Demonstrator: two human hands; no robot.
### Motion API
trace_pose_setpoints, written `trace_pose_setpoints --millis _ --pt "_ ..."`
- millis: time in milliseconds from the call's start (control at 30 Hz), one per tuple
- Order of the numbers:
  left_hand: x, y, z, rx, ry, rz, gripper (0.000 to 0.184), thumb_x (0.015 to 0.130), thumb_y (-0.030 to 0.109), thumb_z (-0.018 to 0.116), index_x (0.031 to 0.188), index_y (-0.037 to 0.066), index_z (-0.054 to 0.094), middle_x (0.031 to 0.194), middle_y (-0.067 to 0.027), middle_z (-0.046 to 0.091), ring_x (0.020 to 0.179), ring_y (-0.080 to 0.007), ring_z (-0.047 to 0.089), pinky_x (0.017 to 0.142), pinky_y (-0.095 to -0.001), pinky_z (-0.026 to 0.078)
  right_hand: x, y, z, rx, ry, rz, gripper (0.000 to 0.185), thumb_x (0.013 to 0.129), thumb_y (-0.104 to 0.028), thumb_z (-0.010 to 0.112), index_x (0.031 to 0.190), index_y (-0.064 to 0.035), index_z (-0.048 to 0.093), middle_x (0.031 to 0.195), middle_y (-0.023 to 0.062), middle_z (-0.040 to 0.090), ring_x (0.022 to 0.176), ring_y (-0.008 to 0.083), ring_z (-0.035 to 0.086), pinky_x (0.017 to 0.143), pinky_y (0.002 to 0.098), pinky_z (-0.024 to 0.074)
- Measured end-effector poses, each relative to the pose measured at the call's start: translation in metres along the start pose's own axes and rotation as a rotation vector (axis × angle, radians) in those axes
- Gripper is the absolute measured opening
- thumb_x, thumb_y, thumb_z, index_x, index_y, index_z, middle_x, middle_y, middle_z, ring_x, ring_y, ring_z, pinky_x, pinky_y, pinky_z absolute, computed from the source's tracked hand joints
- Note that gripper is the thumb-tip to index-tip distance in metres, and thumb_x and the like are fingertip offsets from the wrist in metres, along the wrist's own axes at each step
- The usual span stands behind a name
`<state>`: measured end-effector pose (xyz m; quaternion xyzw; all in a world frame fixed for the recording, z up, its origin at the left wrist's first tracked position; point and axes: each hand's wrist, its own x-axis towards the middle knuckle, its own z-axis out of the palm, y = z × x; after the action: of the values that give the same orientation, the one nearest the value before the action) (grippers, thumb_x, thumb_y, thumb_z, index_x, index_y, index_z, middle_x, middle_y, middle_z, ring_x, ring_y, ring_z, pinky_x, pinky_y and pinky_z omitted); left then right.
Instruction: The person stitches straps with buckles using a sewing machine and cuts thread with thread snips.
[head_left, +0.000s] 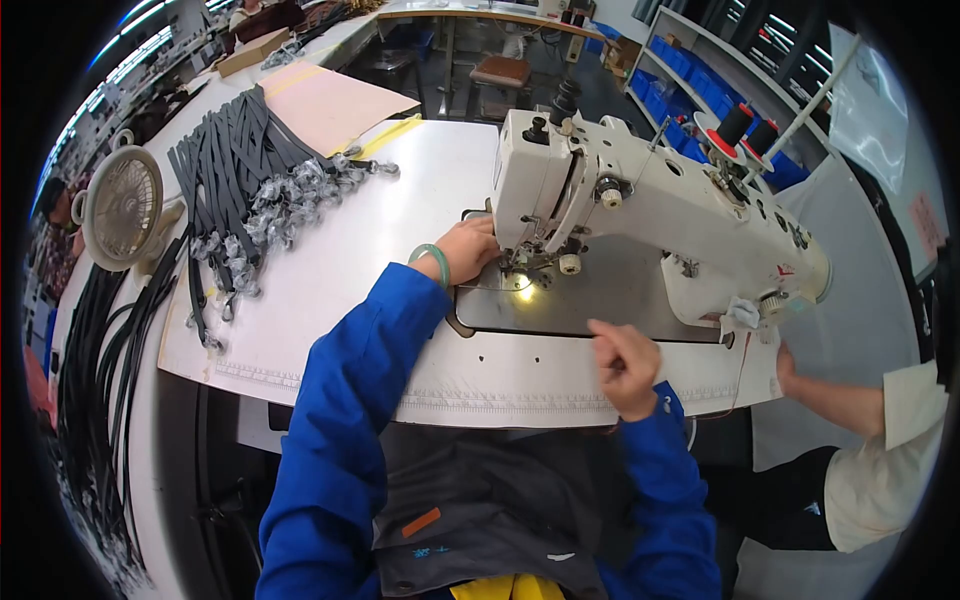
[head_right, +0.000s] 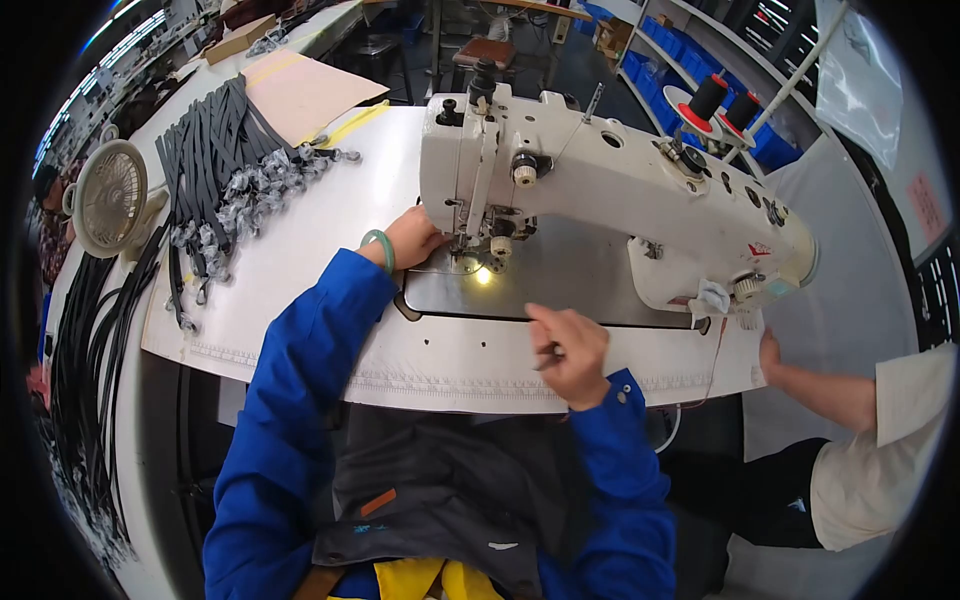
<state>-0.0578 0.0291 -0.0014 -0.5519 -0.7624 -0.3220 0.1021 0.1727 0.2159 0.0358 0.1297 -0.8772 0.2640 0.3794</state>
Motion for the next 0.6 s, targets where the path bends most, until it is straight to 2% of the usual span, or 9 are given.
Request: trace_pose_setpoints --millis 67,100,133,233,267,333,400,500,600 --pt "0.001 -0.004 -0.002 -0.016 -0.062 -0.042 0.012 0.076 0.007 0.059 0.084 0.002 0.065 0.096 -0.0121 0.061 0.094 -0.0314 0.055 0.082 -0.0393 0.045 -0.001 0.018 -0.035 -0.084 0.19 0.049 0.009 0.079 -0.004 0.056 0.084 0.001 0.062 0.071 0.0089 0.06 0.053 0.0174 0.055 0.052 0.028 0.0451" --pt "0.001 -0.004 -0.002 -0.03 -0.095 -0.064 0.011 0.076 0.007 0.059 0.084 0.001 0.065 0.096 -0.0123 0.061 0.094 -0.0315 0.055 0.082 -0.0394 0.045 -0.005 0.037 -0.055 -0.033 0.316 0.14 0.015 0.087 -0.009 0.05 0.084 0.0029 0.059 0.07 0.0092 0.058 0.062 0.0144 0.055 0.061 0.0272 0.0459" --pt "0.002 -0.004 -0.004 -0.045 -0.103 -0.086 0.011 0.077 0.008 0.059 0.083 0.001 0.066 0.095 -0.0124 0.061 0.093 -0.0315 0.055 0.082 -0.0393 0.045 -0.002 0.065 -0.076 -0.039 0.499 0.157 0.03 0.094 -0.02 0.043 0.099 0.0045 0.059 0.069 0.0024 0.055 0.063 0.0079 0.046 0.061 0.0228 0.0407" --pt "0.001 0.001 -0.007 -0.071 -0.121 -0.127 0.011 0.077 0.009 0.059 0.081 0.001 0.066 0.093 -0.0126 0.061 0.091 -0.0316 0.056 0.082 -0.0389 0.045 0.049 0.114 -0.164 -0.018 0.939 0.316 0.034 0.096 -0.026 0.041 0.104 0.0016 0.058 0.077 -0.0028 0.048 0.065 0.0041 0.038 0.059 0.0193 0.0315" --pt "0.001 0.002 -0.008 -0.058 -0.114 -0.119 0.011 0.077 0.009 0.059 0.081 0.001 0.066 0.093 -0.0125 0.061 0.091 -0.0316 0.056 0.082 -0.0387 0.045 0.06 0.135 -0.194 -0.34 0.923 0.303 0.038 0.096 -0.028 0.039 0.11 0.0022 0.057 0.084 0.0023 0.055 0.069 0.0126 0.048 0.066 0.0257 0.04" --pt "0.001 0.002 -0.008 -0.037 -0.088 -0.094 0.011 0.077 0.009 0.059 0.08 0.001 0.066 0.092 -0.0124 0.061 0.09 -0.0316 0.056 0.082 -0.0386 0.045 0.073 0.19 -0.254 -1.054 0.76 0.145 0.038 0.095 -0.027 0.039 0.113 0.0014 0.056 0.096 0.012 0.058 0.082 0.0269 0.056 0.078 0.0358 0.0437" --pt "0.0 0.0 -0.004 -0.029 -0.045 -0.07 0.011 0.077 0.009 0.059 0.08 0.001 0.065 0.092 -0.0123 0.06 0.09 -0.0317 0.056 0.081 -0.0387 0.045 0.053 0.306 -0.338 -1.445 0.432 0.2 0.041 0.094 -0.031 0.037 0.113 -0.0003 0.056 0.104 0.0203 0.059 0.092 0.036 0.056 0.087 0.0428 0.0414" --pt "0.001 0.008 -0.011 -0.019 -0.121 -0.161 0.012 0.076 0.008 0.059 0.083 0.001 0.065 0.092 -0.0121 0.06 0.091 -0.0319 0.056 0.082 -0.0389 0.044 0.038 0.338 -0.355 -1.004 0.153 0.683 0.048 0.094 -0.039 0.037 0.11 0.001 0.058 0.1 0.0195 0.061 0.09 0.0322 0.058 0.084 0.0396 0.0426" --pt "-0.001 -0.002 0.0 0.004 -0.049 -0.069 0.013 0.076 0.008 0.058 0.086 0.002 0.065 0.095 -0.0119 0.06 0.092 -0.0323 0.055 0.082 -0.0391 0.044 0.014 0.314 -0.339 -0.507 0.349 1.115 0.056 0.092 -0.047 0.038 0.108 0.0027 0.058 0.1 0.0188 0.062 0.092 0.0295 0.059 0.083 0.0373 0.0427"
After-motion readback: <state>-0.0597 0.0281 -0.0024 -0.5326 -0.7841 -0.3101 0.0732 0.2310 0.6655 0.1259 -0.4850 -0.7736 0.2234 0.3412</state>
